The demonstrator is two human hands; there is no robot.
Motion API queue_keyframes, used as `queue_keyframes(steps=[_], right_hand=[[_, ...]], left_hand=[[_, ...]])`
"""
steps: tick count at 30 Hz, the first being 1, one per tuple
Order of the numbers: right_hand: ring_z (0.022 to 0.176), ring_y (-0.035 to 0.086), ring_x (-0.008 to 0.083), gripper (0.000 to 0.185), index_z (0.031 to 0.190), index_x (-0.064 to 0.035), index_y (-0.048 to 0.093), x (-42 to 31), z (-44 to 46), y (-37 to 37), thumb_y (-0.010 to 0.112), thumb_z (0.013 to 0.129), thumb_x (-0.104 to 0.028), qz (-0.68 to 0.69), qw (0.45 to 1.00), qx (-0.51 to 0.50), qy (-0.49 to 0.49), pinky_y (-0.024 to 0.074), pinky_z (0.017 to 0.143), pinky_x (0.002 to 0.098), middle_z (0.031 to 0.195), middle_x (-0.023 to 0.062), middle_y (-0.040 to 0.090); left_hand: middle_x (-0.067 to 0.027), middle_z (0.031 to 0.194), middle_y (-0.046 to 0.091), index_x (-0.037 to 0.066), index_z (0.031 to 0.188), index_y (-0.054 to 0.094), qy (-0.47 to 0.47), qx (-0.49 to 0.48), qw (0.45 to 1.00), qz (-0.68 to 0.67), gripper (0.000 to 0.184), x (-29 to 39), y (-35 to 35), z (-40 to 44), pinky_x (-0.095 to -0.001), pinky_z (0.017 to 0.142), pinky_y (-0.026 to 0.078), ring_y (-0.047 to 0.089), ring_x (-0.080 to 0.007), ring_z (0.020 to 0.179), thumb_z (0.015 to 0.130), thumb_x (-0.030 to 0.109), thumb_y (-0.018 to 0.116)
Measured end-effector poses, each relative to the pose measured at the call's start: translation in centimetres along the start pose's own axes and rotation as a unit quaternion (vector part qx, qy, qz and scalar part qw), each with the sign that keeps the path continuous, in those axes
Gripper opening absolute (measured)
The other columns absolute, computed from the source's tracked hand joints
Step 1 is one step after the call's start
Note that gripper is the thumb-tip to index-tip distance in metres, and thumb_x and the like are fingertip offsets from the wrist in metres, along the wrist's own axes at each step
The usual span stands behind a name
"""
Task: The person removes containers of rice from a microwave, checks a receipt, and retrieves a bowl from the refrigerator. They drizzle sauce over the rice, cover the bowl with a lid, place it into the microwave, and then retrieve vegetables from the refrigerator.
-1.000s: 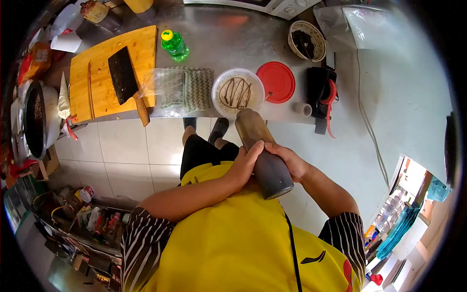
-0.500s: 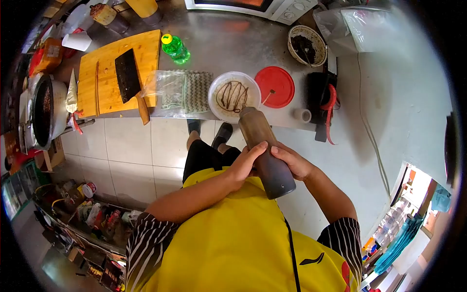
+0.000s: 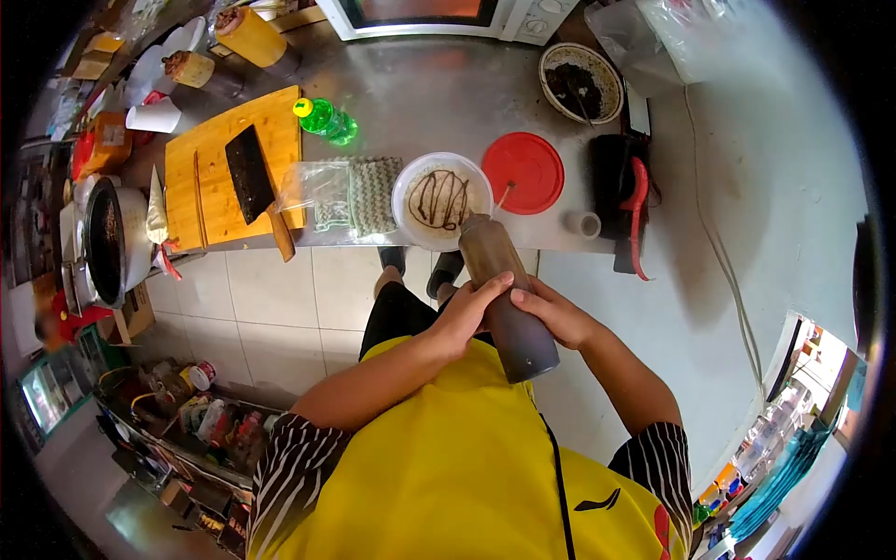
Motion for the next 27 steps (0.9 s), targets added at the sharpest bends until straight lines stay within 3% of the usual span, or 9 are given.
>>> queue_keyframes(steps=[5, 8, 11, 14, 18, 19, 22, 23, 27], right_hand=[[0.099, 0.059, 0.0182, 0.068, 0.131, -0.0009, 0.042, -1.5, 0.6, 0.7, 0.055, 0.089, -0.052, 0.118, 0.993, -0.009, 0.026, 0.0487, 0.087, 0.0315, 0.116, 0.0126, 0.057], [0.099, 0.061, 0.0208, 0.066, 0.130, -0.0031, 0.044, -1.1, 1.7, 1.2, 0.053, 0.089, -0.055, 0.224, 0.971, -0.027, 0.077, 0.0497, 0.087, 0.0337, 0.116, 0.0136, 0.058], [0.100, 0.061, 0.0239, 0.068, 0.131, -0.0049, 0.043, -2.4, 2.4, 2.6, 0.051, 0.088, -0.057, 0.327, 0.939, -0.061, 0.088, 0.0505, 0.088, 0.0356, 0.118, 0.0153, 0.058], [0.103, 0.061, 0.0255, 0.068, 0.131, -0.0050, 0.043, -3.9, 2.5, 4.4, 0.050, 0.089, -0.058, 0.379, 0.915, -0.106, 0.084, 0.0497, 0.089, 0.0369, 0.121, 0.0160, 0.056], [0.111, 0.055, 0.0233, 0.068, 0.133, -0.0033, 0.040, -3.1, 1.7, 5.7, 0.049, 0.091, -0.055, 0.318, 0.947, -0.026, 0.029, 0.0443, 0.097, 0.0376, 0.125, 0.0134, 0.054], [0.116, 0.051, 0.0232, 0.072, 0.137, -0.0014, 0.034, -3.2, 1.2, 5.9, 0.053, 0.090, -0.052, 0.291, 0.956, -0.032, 0.012, 0.0410, 0.100, 0.0365, 0.128, 0.0146, 0.050], [0.119, 0.047, 0.0245, 0.078, 0.141, 0.0007, 0.026, -2.1, 1.3, 5.2, 0.057, 0.089, -0.049, 0.132, 0.989, 0.046, -0.046, 0.0388, 0.101, 0.0353, 0.133, 0.0174, 0.044], [0.123, 0.044, 0.0254, 0.087, 0.144, 0.0022, 0.017, -2.3, 1.6, 5.0, 0.060, 0.088, -0.049, 0.078, 0.993, 0.042, -0.079, 0.0362, 0.103, 0.0348, 0.137, 0.0199, 0.039], [0.117, 0.049, 0.0230, 0.075, 0.140, 0.0030, 0.029, -2.3, 3.0, 3.0, 0.058, 0.090, -0.045, 0.004, 0.983, 0.036, -0.178, 0.0409, 0.098, 0.0349, 0.129, 0.0159, 0.048]], left_hand=[[-0.0108, 0.122, 0.053, 0.005, 0.133, 0.041, -0.017, 0.004, 1.000, -0.007, 0.068, 1.4, -0.1, 0.3, -0.0388, 0.092, 0.043, 0.052, -0.0222, 0.111, 0.089, 0.056, 0.052], [-0.0094, 0.124, 0.052, 0.010, 0.135, 0.040, -0.030, -0.022, 0.999, -0.009, 0.072, 3.3, -0.2, -0.3, -0.0390, 0.094, 0.042, 0.051, -0.0225, 0.113, 0.087, 0.063, 0.047], [-0.0104, 0.124, 0.052, 0.011, 0.137, 0.037, -0.057, 0.001, 0.998, 0.010, 0.080, 5.2, -0.7, -1.0, -0.0365, 0.093, 0.042, 0.052, -0.0216, 0.112, 0.084, 0.070, 0.045], [-0.0113, 0.126, 0.052, 0.011, 0.137, 0.037, -0.082, -0.047, 0.995, 0.043, 0.080, 6.7, -2.3, -0.8, -0.0355, 0.092, 0.042, 0.053, -0.0218, 0.112, 0.084, 0.070, 0.043], [-0.0126, 0.126, 0.052, 0.010, 0.137, 0.039, -0.063, -0.016, 0.992, 0.110, 0.080, 7.5, -2.3, -2.3, -0.0337, 0.088, 0.045, 0.053, -0.0223, 0.110, 0.085, 0.071, 0.041], [-0.0166, 0.126, 0.051, 0.003, 0.140, 0.032, -0.074, -0.048, 0.988, 0.123, 0.090, 7.6, -2.5, -2.4, -0.0397, 0.091, 0.045, 0.052, -0.0260, 0.113, 0.083, 0.071, 0.044], [-0.0157, 0.127, 0.050, 0.002, 0.137, 0.038, -0.067, -0.044, 0.989, 0.121, 0.082, 8.0, -2.5, -2.8, -0.0389, 0.092, 0.044, 0.052, -0.0250, 0.114, 0.084, 0.062, 0.053], [-0.0152, 0.127, 0.051, 0.001, 0.135, 0.040, -0.045, -0.048, 0.992, 0.112, 0.078, 8.1, -2.8, -2.5, -0.0384, 0.093, 0.044, 0.051, -0.0244, 0.115, 0.083, 0.057, 0.057], [-0.0117, 0.122, 0.054, 0.001, 0.131, 0.044, 0.090, -0.073, 0.981, 0.153, 0.067, 10.1, -3.5, -2.0, -0.0365, 0.095, 0.043, 0.053, -0.0217, 0.112, 0.079, 0.036, 0.069]])
Point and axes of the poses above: each hand's wrist, its own z-axis towards the middle knuckle, its own y-axis out of the palm, x = y × z, the point moved 4 cm from there along z, towards the middle knuckle
